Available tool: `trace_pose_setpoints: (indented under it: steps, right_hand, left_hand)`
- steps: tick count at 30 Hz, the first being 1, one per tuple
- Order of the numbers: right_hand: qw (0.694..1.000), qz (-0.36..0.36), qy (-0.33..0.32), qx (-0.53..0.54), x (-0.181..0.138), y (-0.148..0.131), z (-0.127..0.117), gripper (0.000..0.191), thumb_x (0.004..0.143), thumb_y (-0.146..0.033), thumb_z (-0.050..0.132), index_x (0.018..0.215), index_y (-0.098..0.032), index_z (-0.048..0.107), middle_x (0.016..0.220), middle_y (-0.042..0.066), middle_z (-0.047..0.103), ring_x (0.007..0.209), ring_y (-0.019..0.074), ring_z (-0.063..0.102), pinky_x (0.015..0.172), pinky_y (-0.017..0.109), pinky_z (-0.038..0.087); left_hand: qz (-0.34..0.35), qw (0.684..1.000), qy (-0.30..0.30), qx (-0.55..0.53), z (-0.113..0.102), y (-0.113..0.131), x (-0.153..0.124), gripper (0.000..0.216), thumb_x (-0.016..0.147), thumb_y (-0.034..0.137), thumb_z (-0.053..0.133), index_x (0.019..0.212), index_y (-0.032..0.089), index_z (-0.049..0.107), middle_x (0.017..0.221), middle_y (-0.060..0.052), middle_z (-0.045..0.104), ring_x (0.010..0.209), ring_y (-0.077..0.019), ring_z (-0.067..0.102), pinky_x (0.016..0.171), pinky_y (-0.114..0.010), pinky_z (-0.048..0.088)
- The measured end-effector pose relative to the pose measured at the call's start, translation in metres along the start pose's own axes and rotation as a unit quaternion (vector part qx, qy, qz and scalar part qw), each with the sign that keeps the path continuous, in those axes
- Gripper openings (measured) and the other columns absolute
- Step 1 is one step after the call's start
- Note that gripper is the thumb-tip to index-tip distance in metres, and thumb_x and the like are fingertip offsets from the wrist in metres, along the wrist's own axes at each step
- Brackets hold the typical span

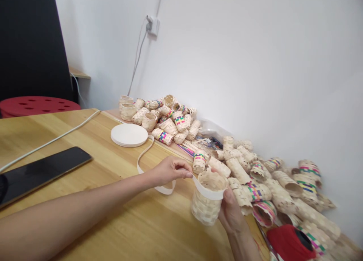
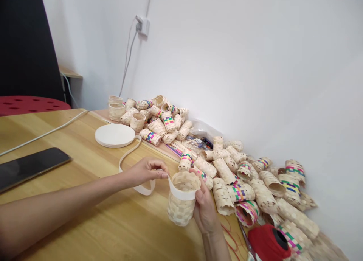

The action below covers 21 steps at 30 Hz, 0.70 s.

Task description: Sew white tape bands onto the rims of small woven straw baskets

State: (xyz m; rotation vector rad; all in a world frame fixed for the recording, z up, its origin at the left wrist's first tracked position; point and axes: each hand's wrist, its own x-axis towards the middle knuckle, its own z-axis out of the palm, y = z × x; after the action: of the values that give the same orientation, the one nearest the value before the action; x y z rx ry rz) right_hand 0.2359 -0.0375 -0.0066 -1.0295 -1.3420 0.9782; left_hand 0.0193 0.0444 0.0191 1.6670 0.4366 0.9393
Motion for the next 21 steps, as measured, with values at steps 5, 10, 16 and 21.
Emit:
trace_pose_setpoints:
  steps: [5,10,16,21]
  right_hand:
    - [1.0,0.021,-0.021,-0.007,-0.003,-0.003,0.001,0.083,0.07,-0.074,0.055,0.135,-0.024,0.047,0.114,0.012,0.066,0.112,0.0323,0.058,0.095,0.047,0.044]
    - [0.999,0.037,-0.02,0.014,-0.005,-0.003,0.001,0.086,0.063,-0.074,0.063,0.131,-0.023,0.05,0.11,0.013,0.067,0.109,0.0332,0.06,0.092,0.045,0.047]
    - [0.993,0.087,-0.081,0.021,-0.008,-0.011,0.009,0.084,0.057,-0.069,0.072,0.125,-0.027,0.048,0.103,0.009,0.068,0.102,0.0319,0.062,0.085,0.043,0.049]
    - [0.984,0.12,-0.124,0.053,-0.009,-0.02,0.028,0.077,0.053,-0.062,0.078,0.114,-0.026,0.047,0.106,0.009,0.066,0.1,0.0312,0.063,0.079,0.04,0.051]
  left_hand:
    - [0.018,0.998,-0.012,0.059,-0.002,0.001,-0.001,0.012,0.075,0.026,0.066,0.075,0.014,0.069,0.069,0.0,0.065,0.069,-0.0112,0.054,0.067,-0.021,0.043]
    - [0.067,0.991,-0.038,0.109,-0.003,0.008,-0.003,0.012,0.081,0.023,0.063,0.079,0.015,0.071,0.077,-0.003,0.067,0.075,-0.0133,0.058,0.074,-0.023,0.044]
    - [0.157,0.949,-0.011,0.272,-0.002,0.01,-0.005,0.014,0.083,0.023,0.061,0.079,0.018,0.073,0.081,-0.004,0.065,0.077,-0.0142,0.057,0.074,-0.023,0.041]
    - [0.133,0.938,-0.002,0.319,-0.002,0.006,-0.005,0.013,0.083,0.019,0.06,0.08,0.019,0.073,0.076,-0.001,0.071,0.073,-0.0134,0.062,0.071,-0.022,0.039]
